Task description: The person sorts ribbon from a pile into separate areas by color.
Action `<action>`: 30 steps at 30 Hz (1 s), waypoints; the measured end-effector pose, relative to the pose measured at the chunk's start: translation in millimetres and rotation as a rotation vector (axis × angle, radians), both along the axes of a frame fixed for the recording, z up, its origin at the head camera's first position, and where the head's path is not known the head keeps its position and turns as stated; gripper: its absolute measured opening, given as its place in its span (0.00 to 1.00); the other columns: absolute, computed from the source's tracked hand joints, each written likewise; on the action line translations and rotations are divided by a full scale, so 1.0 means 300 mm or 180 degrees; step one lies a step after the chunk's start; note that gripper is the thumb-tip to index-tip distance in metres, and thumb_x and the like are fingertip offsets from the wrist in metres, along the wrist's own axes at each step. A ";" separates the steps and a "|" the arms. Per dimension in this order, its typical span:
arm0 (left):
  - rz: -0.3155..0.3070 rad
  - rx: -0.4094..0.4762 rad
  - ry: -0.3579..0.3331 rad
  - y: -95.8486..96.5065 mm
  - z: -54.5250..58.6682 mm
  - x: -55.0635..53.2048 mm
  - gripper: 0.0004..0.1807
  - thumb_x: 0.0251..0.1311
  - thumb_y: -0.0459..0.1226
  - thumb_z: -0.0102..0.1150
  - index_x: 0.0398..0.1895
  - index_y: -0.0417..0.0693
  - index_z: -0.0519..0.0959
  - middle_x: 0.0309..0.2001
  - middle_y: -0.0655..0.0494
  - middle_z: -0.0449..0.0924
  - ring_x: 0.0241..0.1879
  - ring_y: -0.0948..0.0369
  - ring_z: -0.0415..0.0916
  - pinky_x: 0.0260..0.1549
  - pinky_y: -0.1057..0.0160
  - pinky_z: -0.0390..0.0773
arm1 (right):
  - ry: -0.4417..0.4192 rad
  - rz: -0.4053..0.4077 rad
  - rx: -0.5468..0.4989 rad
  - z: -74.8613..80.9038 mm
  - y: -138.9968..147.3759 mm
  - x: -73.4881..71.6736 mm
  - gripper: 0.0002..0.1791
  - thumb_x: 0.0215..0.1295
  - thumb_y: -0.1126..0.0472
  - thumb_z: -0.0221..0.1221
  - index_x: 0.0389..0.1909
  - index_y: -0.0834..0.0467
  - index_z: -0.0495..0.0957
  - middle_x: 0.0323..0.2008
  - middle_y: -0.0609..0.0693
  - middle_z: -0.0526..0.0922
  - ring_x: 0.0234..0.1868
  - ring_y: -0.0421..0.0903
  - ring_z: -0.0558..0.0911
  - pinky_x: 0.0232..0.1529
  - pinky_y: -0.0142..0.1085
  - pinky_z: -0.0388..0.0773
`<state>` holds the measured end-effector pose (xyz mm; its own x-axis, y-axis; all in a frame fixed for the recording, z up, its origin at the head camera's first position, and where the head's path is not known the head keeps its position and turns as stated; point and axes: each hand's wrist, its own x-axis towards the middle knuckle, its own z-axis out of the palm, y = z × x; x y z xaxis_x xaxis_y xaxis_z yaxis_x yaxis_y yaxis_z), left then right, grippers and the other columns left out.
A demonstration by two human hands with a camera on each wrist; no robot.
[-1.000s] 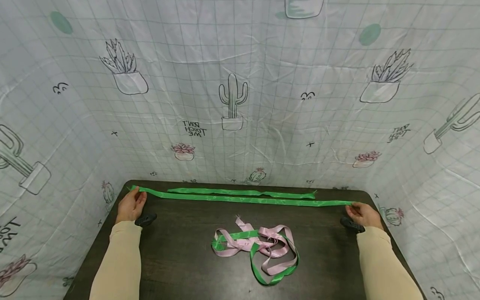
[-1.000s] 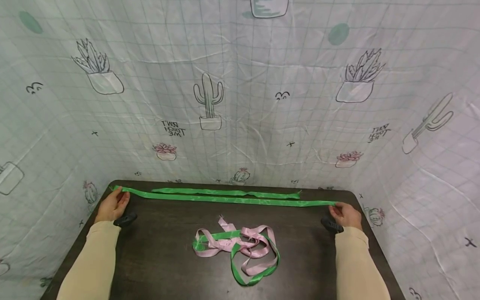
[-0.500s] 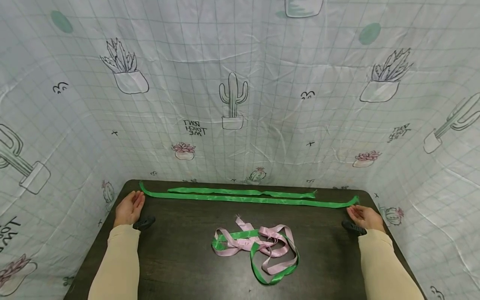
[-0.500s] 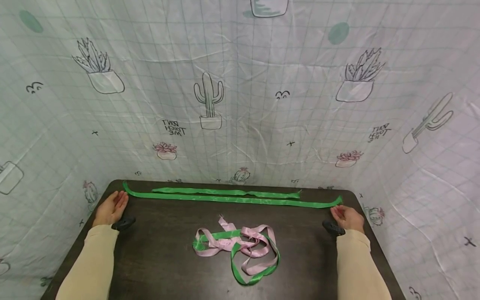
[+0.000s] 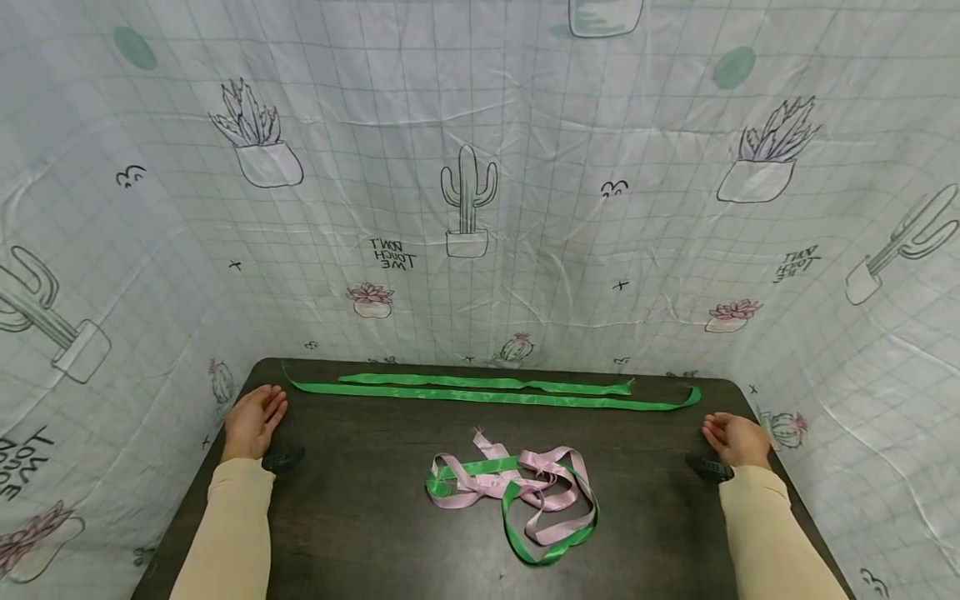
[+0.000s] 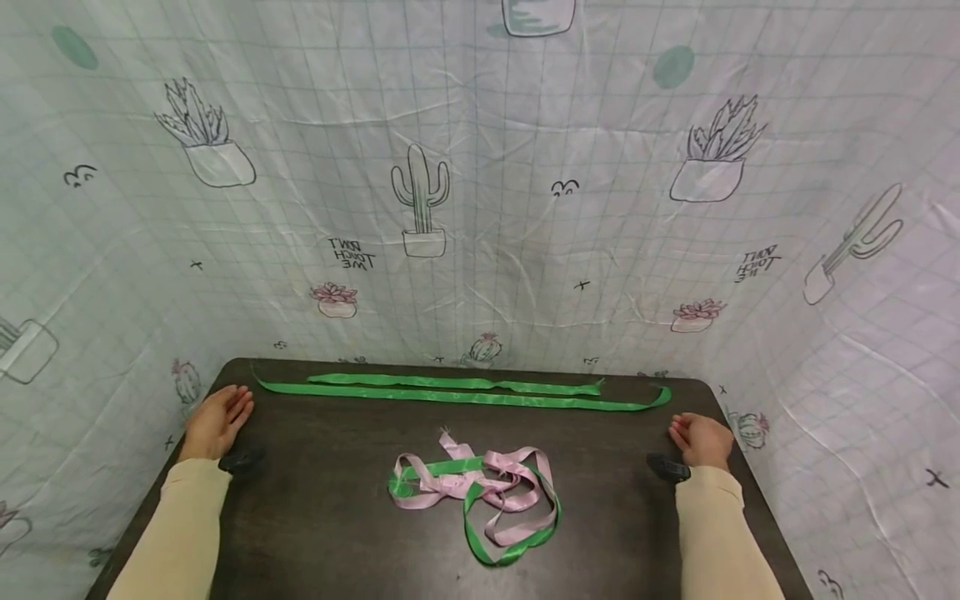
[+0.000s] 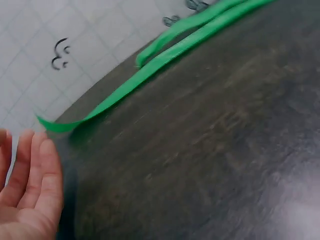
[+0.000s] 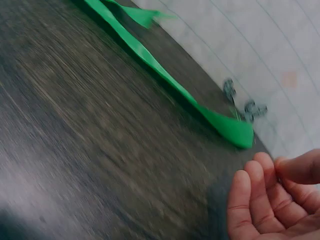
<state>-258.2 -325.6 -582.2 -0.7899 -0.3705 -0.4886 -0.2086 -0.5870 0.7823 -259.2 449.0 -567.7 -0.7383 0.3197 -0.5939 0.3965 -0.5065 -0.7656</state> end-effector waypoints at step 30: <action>-0.0859 -0.0215 0.0125 0.040 -0.035 -0.006 0.29 0.83 0.46 0.44 0.82 0.56 0.57 0.85 0.56 0.45 0.62 0.68 0.78 0.68 0.67 0.75 | 0.0049 -0.0196 0.0492 -0.051 -0.085 -0.003 0.08 0.80 0.59 0.54 0.53 0.50 0.78 0.32 0.39 0.81 0.33 0.37 0.87 0.37 0.32 0.86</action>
<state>-259.9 -313.5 -592.7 -0.8822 -0.1749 -0.4372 -0.3191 -0.4607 0.8282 -259.9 423.5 -583.2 -0.7231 0.4514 -0.5229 0.3559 -0.4052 -0.8421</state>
